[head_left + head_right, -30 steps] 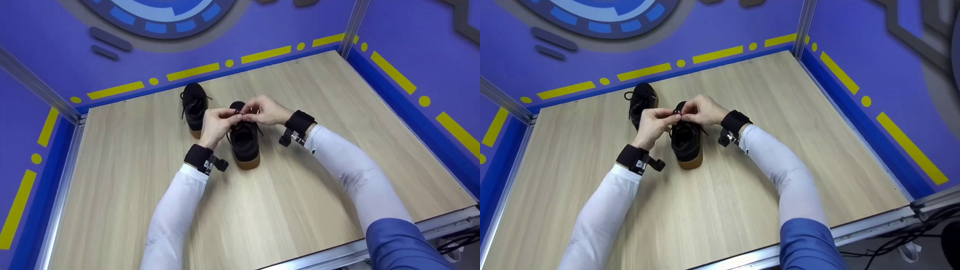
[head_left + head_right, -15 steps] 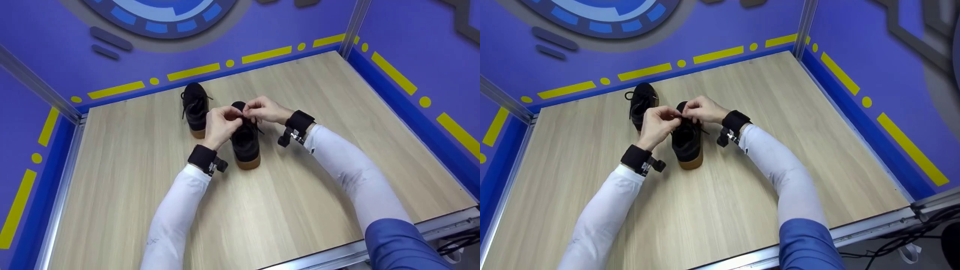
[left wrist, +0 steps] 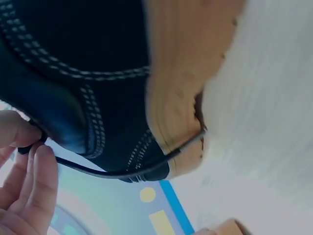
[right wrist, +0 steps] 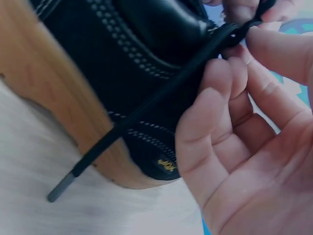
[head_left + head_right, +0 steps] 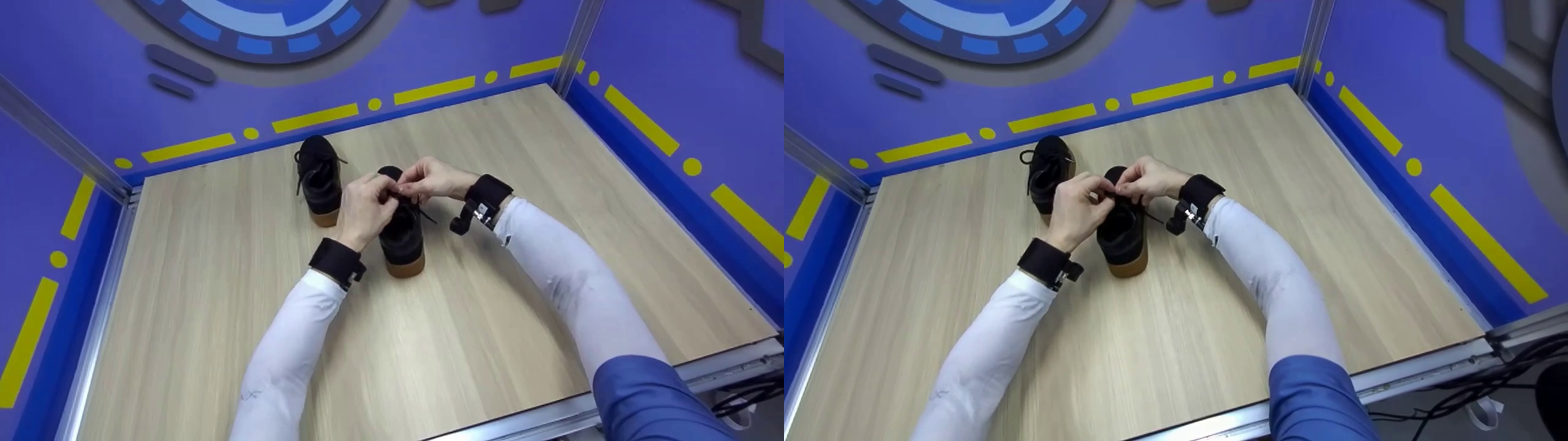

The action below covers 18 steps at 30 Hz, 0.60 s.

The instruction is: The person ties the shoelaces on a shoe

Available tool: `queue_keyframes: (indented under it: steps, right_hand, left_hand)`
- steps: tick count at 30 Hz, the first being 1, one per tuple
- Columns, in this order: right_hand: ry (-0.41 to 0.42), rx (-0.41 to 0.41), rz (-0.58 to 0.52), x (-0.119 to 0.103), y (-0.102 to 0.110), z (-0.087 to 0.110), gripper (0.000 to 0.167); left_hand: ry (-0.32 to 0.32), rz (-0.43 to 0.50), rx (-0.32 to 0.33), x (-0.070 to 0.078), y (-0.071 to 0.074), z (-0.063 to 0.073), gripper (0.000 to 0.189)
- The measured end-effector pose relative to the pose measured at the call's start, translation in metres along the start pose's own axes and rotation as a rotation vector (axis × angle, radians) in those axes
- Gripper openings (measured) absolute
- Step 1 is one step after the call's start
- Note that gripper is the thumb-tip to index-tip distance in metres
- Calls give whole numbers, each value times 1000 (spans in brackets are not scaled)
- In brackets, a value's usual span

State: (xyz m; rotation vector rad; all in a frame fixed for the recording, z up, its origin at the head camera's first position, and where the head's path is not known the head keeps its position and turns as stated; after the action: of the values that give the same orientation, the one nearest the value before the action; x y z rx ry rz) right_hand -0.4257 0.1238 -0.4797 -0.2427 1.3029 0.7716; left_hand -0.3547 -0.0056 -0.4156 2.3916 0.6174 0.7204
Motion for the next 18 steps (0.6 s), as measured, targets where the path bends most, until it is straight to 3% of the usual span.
queue_keyframes:
  steps: [9, 18]
  right_hand:
    - [24, 12, 94, -8, 2, -3, 11]
    - [99, 31, 242, -20, -12, 1, 18]
  left_hand:
    - [-67, -44, 19, 7, 1, 4, 14]
    - [-4, 49, 0, -4, 3, 4, 11]
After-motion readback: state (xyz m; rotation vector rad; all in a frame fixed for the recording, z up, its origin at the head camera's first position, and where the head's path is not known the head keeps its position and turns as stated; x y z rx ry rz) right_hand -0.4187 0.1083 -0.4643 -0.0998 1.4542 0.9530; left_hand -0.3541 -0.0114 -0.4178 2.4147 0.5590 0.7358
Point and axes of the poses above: each hand's wrist, its own z-axis away from the middle knuckle, its own y-axis out of the back of the hand, x = y × z, the point moved 9 cm from there along -z, towards the middle knuckle, and after that the axes turned 8 degrees about -y, right-handed, at the moved point
